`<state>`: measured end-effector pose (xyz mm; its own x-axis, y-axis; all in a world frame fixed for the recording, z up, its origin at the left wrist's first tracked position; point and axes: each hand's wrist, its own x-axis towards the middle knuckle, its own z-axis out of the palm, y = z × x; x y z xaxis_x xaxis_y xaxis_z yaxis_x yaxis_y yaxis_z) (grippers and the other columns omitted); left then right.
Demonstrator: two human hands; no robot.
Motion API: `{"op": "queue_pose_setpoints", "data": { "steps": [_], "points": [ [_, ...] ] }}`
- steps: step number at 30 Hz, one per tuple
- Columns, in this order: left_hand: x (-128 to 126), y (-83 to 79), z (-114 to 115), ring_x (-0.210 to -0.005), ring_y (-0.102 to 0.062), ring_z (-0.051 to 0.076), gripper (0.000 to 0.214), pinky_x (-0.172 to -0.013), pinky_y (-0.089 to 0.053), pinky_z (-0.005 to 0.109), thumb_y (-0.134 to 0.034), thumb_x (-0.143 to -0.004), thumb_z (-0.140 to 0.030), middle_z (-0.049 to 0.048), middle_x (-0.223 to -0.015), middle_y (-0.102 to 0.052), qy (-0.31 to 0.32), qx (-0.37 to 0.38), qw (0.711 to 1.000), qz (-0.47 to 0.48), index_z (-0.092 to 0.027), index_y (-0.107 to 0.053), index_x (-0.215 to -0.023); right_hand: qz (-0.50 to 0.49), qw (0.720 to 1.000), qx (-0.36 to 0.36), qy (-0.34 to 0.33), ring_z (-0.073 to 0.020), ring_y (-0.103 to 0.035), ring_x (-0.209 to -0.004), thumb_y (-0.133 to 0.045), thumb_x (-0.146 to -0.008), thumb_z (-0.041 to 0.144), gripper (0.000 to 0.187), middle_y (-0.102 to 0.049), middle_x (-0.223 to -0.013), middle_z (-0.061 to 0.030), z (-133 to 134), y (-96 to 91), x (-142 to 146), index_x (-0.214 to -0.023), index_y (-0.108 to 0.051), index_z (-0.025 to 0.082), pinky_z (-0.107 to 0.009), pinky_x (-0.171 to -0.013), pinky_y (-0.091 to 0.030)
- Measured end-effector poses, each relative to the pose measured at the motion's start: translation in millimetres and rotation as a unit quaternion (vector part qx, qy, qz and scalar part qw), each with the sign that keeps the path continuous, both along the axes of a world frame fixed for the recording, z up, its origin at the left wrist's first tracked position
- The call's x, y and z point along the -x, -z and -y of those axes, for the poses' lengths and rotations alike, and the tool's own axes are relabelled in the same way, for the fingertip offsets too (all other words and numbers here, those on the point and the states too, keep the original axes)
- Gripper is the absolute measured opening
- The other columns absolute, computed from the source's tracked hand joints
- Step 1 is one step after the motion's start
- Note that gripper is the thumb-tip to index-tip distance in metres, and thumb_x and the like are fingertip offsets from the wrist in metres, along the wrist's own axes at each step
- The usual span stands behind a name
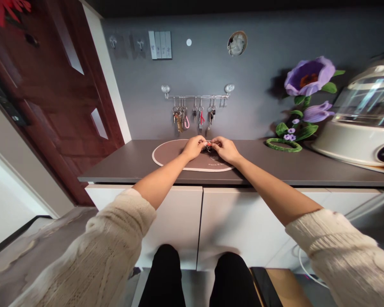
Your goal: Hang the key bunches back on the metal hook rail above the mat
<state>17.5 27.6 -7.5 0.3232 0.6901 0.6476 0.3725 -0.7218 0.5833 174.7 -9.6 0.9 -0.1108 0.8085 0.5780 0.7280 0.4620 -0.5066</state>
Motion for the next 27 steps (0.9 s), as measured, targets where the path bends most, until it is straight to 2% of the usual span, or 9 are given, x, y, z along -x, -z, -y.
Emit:
{"op": "queue_pose_setpoints", "data": {
  "steps": [5, 11, 16, 23, 27],
  "points": [
    [-1.9, -2.0, 1.6, -0.058, -0.050, 0.008, 0.005, -0.061, -0.041, 0.022, -0.051, -0.075, -0.016, -0.0013, -0.063, -0.056, 0.020, 0.091, 0.992, 0.082, -0.013, -0.054, -0.072, 0.026, 0.999, -0.026, -0.025, -0.0131, -0.054, -0.074, -0.050, -0.078, 0.024, 0.016, -0.062, -0.085, -0.0040, 1.9, -2.6, 0.4, -0.084, -0.063, 0.017, -0.026, -0.074, -0.042],
    [-2.5, -0.4, -2.3, -0.062, -0.053, 0.009, 0.006, -0.063, -0.043, 0.023, -0.055, -0.073, -0.018, 0.0000, -0.066, -0.057, 0.046, 0.135, 0.979, 0.149, -0.012, -0.052, -0.073, -0.007, 0.997, -0.041, -0.062, -0.0141, -0.054, -0.081, -0.050, -0.078, 0.032, 0.021, -0.060, -0.086, -0.0040, -0.5, -2.7, -2.1, -0.084, -0.065, 0.018, -0.027, -0.078, -0.042],
    [-1.8, 0.4, -2.8, -0.064, -0.052, 0.009, 0.010, -0.064, -0.042, 0.022, -0.056, -0.073, -0.023, -0.0005, -0.067, -0.058, 0.066, 0.121, 0.979, 0.152, -0.013, -0.053, -0.074, -0.066, 0.994, -0.027, -0.085, -0.0144, -0.056, -0.081, -0.054, -0.075, 0.039, 0.024, -0.061, -0.087, -0.0040, -3.6, -1.4, -2.9, -0.081, -0.066, 0.018, -0.028, -0.079, -0.044],
    [-0.7, -0.2, -0.9, -0.064, -0.050, 0.009, 0.014, -0.065, -0.042, 0.022, -0.058, -0.072, -0.027, -0.0003, -0.068, -0.058, 0.068, 0.099, 0.982, 0.148, -0.013, -0.055, -0.073, -0.158, 0.978, 0.024, -0.132, -0.0123, -0.055, -0.068, -0.059, -0.069, 0.043, 0.029, -0.062, -0.075, -0.0024, -5.8, 1.4, -1.6, -0.076, -0.062, 0.016, -0.027, -0.068, -0.046],
    [-1.0, -0.7, 1.2, -0.063, -0.050, 0.008, 0.017, -0.064, -0.042, 0.022, -0.059, -0.071, -0.029, -0.0001, -0.068, -0.058, 0.091, 0.111, 0.978, 0.152, -0.013, -0.054, -0.073, -0.193, 0.972, 0.042, -0.123, -0.0114, -0.053, -0.064, -0.060, -0.067, 0.043, 0.029, -0.061, -0.071, -0.0016, -6.3, 1.1, -0.6, -0.074, -0.059, 0.015, -0.026, -0.066, -0.046]
  ]
}}
